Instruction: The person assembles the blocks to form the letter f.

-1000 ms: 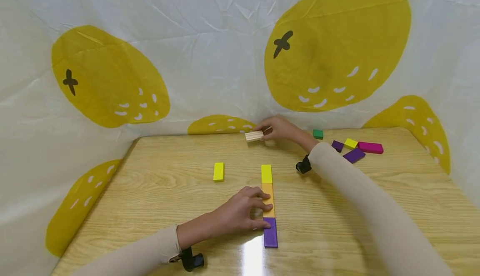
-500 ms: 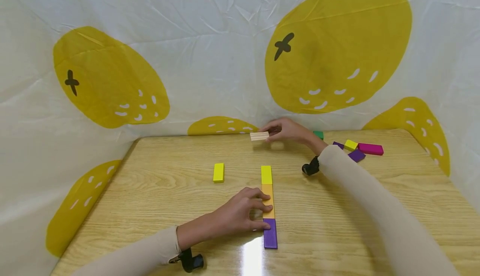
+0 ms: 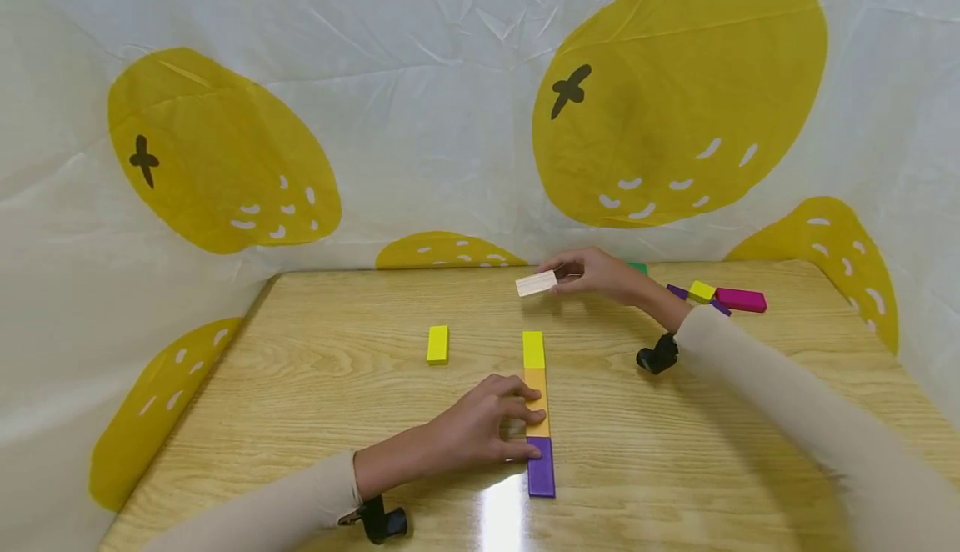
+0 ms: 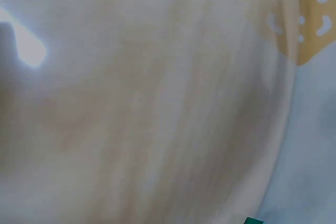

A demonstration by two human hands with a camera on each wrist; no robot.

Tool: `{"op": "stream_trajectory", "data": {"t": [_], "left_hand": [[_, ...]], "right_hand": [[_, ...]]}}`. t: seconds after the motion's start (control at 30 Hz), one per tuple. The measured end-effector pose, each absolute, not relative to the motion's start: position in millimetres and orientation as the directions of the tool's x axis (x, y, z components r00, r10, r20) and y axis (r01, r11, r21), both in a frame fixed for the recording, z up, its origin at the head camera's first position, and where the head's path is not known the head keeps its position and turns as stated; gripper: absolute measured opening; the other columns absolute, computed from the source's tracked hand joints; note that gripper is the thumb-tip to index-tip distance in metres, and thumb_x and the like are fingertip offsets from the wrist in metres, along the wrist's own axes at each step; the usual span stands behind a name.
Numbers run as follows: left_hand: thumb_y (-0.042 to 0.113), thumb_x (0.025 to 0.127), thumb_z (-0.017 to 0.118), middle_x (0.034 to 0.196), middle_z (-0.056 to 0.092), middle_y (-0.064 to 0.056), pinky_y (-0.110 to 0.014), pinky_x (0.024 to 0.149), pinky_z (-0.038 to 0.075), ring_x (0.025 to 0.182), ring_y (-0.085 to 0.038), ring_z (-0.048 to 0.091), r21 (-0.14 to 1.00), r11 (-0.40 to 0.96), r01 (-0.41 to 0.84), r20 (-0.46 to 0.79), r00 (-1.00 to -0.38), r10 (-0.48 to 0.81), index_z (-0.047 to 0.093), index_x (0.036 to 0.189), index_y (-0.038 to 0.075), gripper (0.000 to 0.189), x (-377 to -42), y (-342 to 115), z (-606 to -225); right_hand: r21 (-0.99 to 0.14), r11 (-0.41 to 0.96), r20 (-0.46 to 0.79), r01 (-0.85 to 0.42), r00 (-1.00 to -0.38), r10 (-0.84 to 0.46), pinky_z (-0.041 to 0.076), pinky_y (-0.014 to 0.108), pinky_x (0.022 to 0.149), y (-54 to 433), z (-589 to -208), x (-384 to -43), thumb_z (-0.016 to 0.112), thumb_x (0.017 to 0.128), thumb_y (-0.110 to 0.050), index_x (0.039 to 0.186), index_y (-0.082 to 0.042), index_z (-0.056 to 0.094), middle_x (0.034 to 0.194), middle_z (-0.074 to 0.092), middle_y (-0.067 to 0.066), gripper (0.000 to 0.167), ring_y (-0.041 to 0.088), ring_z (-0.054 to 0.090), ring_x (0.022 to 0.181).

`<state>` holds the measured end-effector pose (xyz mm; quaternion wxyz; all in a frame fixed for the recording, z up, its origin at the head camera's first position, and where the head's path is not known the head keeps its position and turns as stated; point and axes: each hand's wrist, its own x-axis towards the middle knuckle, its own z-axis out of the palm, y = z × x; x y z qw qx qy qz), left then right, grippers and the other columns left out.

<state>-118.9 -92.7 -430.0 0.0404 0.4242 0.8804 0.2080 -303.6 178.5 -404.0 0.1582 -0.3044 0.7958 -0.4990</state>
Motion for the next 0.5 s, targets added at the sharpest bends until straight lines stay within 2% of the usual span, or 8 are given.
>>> {"op": "stream_trajectory", "data": {"t": [0.2,0.5], "left_hand": [[0.044,0.086,0.081,0.139,0.059,0.004,-0.031,0.11,0.043,0.128,-0.015,0.051,0.389,0.569,0.724,0.098,-0.647,0.756,0.073,0.126,0.018,0.048,-119,-92,-430],[0.043,0.086,0.082,0.138,0.06,0.004,-0.031,0.11,0.043,0.128,-0.015,0.051,0.385,0.568,0.728,0.107,-0.646,0.756,0.073,0.126,0.018,0.048,-118,-92,-434]], "right_hand": [[-0.842,0.384,0.07,-0.378,-0.783,-0.618,0.055,0.025,0.088,186,-409,-281,0.078,0.092,-0.02,0.128,-0.009,0.071,0.122,0.071,0.011,0.039,0.024,0.066,0.108],[-0.855,0.394,0.057,-0.337,-0.816,-0.576,0.055,0.024,0.086,200,-417,-260,0.08,0.09,-0.021,0.127,-0.012,0.073,0.124,0.071,0.009,0.039,0.022,0.067,0.107]]}}
